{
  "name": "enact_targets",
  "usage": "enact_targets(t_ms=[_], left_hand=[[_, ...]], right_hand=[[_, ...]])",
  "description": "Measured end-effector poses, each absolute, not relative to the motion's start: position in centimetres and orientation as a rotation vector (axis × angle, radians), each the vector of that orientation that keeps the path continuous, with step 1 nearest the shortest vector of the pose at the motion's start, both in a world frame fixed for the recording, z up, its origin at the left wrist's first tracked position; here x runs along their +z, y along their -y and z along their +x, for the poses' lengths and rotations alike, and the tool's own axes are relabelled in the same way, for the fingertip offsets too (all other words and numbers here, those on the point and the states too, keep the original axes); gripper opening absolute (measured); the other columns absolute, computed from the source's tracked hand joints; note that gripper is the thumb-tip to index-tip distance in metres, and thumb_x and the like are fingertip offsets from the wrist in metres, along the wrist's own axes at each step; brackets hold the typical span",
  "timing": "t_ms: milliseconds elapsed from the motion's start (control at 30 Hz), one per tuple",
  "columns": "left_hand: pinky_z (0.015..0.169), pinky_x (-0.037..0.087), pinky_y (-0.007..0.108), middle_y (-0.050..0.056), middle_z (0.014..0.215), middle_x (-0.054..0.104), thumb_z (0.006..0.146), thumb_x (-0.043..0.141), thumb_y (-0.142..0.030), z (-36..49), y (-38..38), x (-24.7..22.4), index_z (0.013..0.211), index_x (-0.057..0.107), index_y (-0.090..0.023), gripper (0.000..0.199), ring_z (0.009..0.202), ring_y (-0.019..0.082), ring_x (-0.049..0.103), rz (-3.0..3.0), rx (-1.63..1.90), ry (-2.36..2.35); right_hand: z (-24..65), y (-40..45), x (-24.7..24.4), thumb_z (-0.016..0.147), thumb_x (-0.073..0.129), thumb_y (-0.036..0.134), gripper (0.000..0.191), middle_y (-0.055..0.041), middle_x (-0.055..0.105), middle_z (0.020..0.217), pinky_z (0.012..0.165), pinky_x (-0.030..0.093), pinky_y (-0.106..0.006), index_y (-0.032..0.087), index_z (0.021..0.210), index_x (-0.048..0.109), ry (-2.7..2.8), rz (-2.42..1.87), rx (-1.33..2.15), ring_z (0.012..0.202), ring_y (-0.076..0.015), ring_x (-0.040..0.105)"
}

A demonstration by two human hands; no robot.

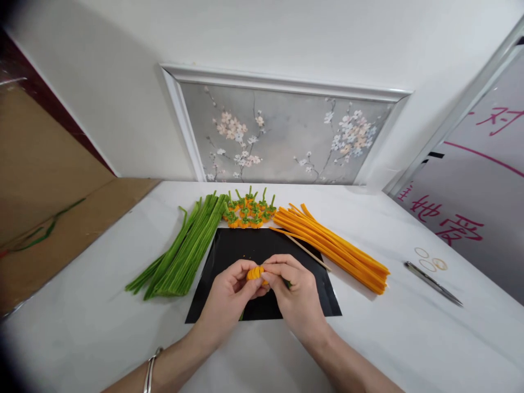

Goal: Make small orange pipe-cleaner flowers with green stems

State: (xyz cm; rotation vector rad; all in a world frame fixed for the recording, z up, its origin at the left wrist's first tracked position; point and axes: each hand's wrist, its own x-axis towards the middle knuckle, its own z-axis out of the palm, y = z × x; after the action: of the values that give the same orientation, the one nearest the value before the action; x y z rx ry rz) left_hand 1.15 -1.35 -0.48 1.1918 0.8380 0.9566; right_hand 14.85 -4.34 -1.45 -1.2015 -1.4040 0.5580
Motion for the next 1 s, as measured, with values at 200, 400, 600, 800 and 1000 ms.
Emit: enact_targets(t_ms=[200,400,600,800,1000], left_hand=[[0.073,0.055,0.023,-0.001,0.079,0.063,0.076,0.072,-0.030,0.9,1.1,0.0,0.087,0.058,-0.015,0.023,0.071,0.009,0.062,1.066,0.864,-0.812],[0.072,0.055,0.026,0.002,0.087,0.066,0.083,0.064,-0.033,0.1,0.5,0.2,0.110,0.053,-0.018,0.033,0.073,0.012,0.065,1.101,0.799,-0.793],[0.087,0.048,0.029,0.003,0.107,0.065,0.070,0.069,-0.013,-0.3,0.1,-0.7,0.118,0.059,-0.023,0.050,0.094,0.017,0.061,1.658,0.818,-0.863],[0.078,0.046,0.026,0.000,0.092,0.066,0.075,0.060,-0.012,-0.6,0.2,-0.1,0.099,0.064,-0.021,0.026,0.084,0.015,0.060,1.968,0.831,-0.918],[0.078,0.045,0.027,0.002,0.088,0.065,0.076,0.061,-0.014,-0.8,0.1,0.4,0.092,0.067,-0.020,0.018,0.083,0.017,0.059,2.012,0.794,-0.864]], right_hand=[[15.5,4.0,-1.2,0.085,0.061,0.031,0.020,-0.0078,0.066,0.104,0.070,0.057,-0.027,0.021,0.100,0.069,1.335,-1.229,0.693,0.085,-0.0176,0.065],[16.8,4.1,-1.2,0.092,0.048,0.038,0.032,-0.0002,0.063,0.066,0.049,0.048,-0.022,0.018,0.110,0.066,1.521,-1.430,0.827,0.051,-0.0118,0.056],[16.2,4.4,-0.9,0.092,0.047,0.029,0.024,-0.0020,0.068,0.076,0.062,0.047,-0.023,0.019,0.084,0.067,1.664,-1.467,0.515,0.065,-0.0146,0.062],[16.1,4.5,-0.7,0.094,0.042,0.025,0.028,0.0019,0.060,0.062,0.057,0.042,-0.020,0.020,0.073,0.059,1.789,-1.424,0.488,0.055,-0.0113,0.056],[16.4,4.7,-0.5,0.096,0.041,0.027,0.030,0.0038,0.055,0.057,0.053,0.039,-0.021,0.020,0.070,0.055,1.816,-1.437,0.470,0.049,-0.0102,0.051]])
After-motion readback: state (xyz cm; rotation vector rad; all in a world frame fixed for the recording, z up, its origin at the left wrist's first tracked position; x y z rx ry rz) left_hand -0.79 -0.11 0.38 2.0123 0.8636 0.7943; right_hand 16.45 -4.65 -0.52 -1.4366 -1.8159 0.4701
